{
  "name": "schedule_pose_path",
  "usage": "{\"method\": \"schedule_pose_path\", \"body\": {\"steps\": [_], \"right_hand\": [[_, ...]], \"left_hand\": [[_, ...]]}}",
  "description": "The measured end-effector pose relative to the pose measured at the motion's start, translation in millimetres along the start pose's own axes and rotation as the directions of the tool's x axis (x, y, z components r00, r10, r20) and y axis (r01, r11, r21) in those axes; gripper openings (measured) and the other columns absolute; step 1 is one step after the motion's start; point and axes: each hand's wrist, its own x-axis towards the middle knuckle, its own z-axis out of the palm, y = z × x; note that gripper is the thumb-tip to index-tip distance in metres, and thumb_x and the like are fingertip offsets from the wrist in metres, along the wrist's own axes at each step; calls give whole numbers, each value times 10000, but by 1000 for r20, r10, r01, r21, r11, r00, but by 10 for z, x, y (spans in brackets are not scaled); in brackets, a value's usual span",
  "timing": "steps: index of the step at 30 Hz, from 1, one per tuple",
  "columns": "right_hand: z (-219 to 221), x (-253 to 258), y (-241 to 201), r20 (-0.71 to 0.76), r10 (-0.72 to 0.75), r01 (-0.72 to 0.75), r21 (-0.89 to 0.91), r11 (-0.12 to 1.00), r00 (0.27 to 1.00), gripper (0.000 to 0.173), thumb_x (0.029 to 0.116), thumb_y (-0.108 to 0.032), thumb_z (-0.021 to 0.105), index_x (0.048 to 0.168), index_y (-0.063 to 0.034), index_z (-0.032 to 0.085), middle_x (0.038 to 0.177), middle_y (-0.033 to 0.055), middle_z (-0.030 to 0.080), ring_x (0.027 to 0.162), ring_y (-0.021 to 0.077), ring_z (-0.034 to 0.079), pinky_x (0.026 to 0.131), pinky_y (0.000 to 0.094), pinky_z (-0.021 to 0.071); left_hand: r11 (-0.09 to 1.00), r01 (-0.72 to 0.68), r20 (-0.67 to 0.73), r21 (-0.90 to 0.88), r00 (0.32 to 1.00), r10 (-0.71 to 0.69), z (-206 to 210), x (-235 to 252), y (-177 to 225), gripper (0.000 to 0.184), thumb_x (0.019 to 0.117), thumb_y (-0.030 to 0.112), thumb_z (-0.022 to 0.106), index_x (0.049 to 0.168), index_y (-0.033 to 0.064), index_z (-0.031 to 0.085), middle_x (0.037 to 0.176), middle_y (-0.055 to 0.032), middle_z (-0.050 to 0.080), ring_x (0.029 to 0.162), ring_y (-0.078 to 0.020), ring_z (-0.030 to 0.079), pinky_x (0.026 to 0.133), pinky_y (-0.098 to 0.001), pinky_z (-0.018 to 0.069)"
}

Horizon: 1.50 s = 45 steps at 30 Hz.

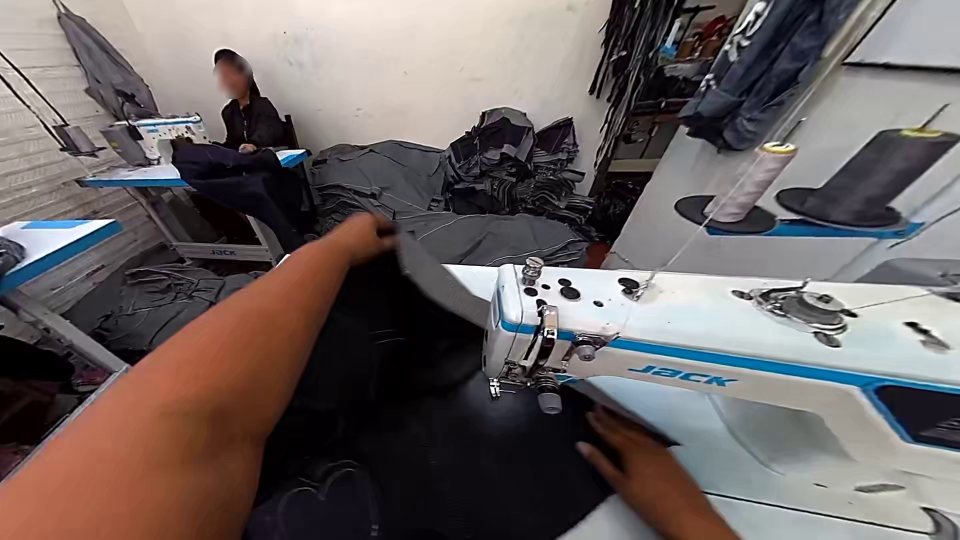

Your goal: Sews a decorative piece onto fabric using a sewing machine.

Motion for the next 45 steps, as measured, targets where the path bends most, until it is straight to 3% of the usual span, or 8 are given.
{"method": "schedule_pose_path", "body": {"steps": [7, 13, 18, 24, 29, 34, 41, 45], "right_hand": [[-388, -181, -240, 46, -143, 149, -158, 976, 989, 418, 964, -404, 656, 1088, -23, 776, 1151, 203, 745, 1125, 437, 688, 999, 684, 468], [76, -173, -715, 375, -250, 262, 20, 965, 893, 865, 890, -761, 522, 1594, -275, 401, 1702, 27, 267, 1582, 404, 127, 1101, 852, 8], [25, -415, -1105, 595, 82, -202, 138, 970, 800, 773, 1028, -618, 442, 1414, 41, 560, 1450, 286, 551, 1419, 407, 477, 1171, 602, 337], [133, -837, -1293, 484, 156, -280, 194, 940, 861, 664, 1023, -532, 501, 1239, 71, 674, 1136, 319, 706, 1101, 474, 688, 958, 679, 489], [-385, -458, -1435, 215, -519, 519, 60, 852, 827, 305, 988, -273, 635, 1142, -38, 754, 1066, 171, 752, 983, 373, 732, 870, 569, 568], [-146, -144, -972, 475, -94, 171, -121, 978, 875, 792, 983, -672, 463, 1614, -206, 353, 1716, 54, 222, 1588, 413, 63, 1134, 818, -15], [-22, -515, -845, 311, 31, 20, -160, 987, 950, 961, 878, -837, 417, 1589, -189, 411, 1671, 51, 342, 1559, 439, 195, 1129, 820, 57], [-139, -238, -966, 309, -101, 142, -112, 984, 946, 866, 836, -827, 527, 1283, -101, 683, 1526, 119, 533, 1531, 422, 285, 1142, 813, 31]], "left_hand": [[978, 193, 495, 82, 844, -208, 644, -939, 561, 1223, 766, 558, 857, 1662, 160, 126, 1461, -310, 518, 1339, -500, 510, 1083, -716, 379], [949, 59, 358, 311, 917, -175, 444, -770, 470, 627, 912, 80, 739, 1492, 84, 501, 1285, -297, 636, 1203, -511, 600, 981, -711, 452], [852, 6, -239, 524, 961, 140, -636, -628, 815, 468, 1007, 50, 589, 1468, 105, 526, 1194, -307, 668, 1045, -570, 650, 807, -742, 474], [781, -75, 2, 620, 996, 94, -60, -1320, 1271, 442, 970, -70, 556, 1412, -58, 535, 1191, -329, 641, 1052, -537, 641, 815, -656, 516], [871, -404, 517, 279, 828, 219, 1006, -1665, 1342, 305, 1028, 59, 527, 1284, -56, 646, 1430, -234, 566, 1411, -423, 461, 1192, -609, 299], [896, -151, 381, 417, 924, -22, 1197, -992, 499, 656, 930, -19, 656, 1527, 213, 513, 1643, -191, 347, 1506, -594, 152, 1055, -905, 89], [971, -150, 262, 184, 960, 99, 1036, -1386, 749, 374, 1034, 304, 578, 1145, -28, 708, 1241, -250, 656, 1214, -438, 605, 1031, -629, 463], [897, -442, 678, 19, 665, 314, 1607, -1910, 1183, 529, 1019, 340, 618, 1450, 45, 532, 1543, -213, 464, 1485, -431, 354, 1188, -705, 203]]}}
